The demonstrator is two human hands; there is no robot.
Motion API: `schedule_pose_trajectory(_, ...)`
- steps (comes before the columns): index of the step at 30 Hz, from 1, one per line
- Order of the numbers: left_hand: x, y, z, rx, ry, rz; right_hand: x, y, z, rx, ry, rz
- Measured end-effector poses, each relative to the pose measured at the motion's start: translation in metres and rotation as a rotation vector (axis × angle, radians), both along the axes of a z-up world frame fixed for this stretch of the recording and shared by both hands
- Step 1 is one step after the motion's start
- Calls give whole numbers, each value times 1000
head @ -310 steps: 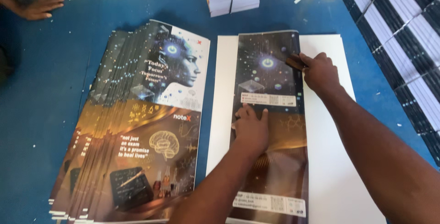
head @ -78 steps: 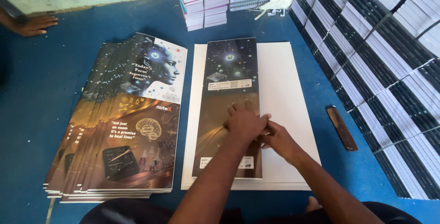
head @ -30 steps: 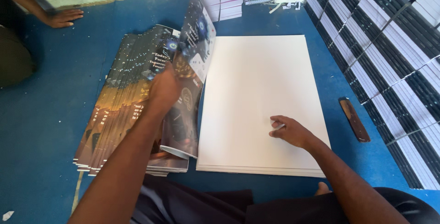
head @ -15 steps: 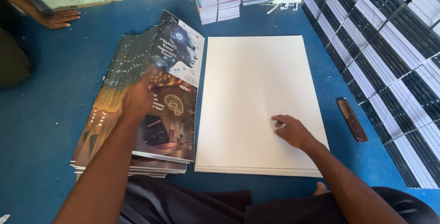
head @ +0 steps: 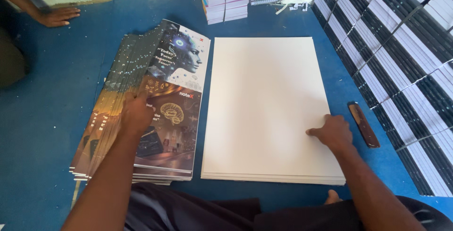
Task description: The person sits on the floor and repeatedly folds a printed cover sheet over a stack of blank pages. They use a flat tool to press and crease the fold along the spine, then place the finished unit aside. The process is repeated for multiple book units.
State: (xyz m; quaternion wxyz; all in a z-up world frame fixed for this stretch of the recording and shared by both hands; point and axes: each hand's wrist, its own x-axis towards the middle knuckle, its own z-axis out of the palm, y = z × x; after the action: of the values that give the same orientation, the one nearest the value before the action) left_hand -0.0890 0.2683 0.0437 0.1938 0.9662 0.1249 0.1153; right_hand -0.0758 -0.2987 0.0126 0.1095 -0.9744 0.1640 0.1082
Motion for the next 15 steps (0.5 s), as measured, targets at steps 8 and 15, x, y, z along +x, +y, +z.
schedule_pose_trajectory(8,-1,-23,1,275,76,62,5,-7,2,-37,159,-113)
schedule_pose_trajectory(15,10,-80,-18,250,-80,-141,3,-3,6,-97,125,-117)
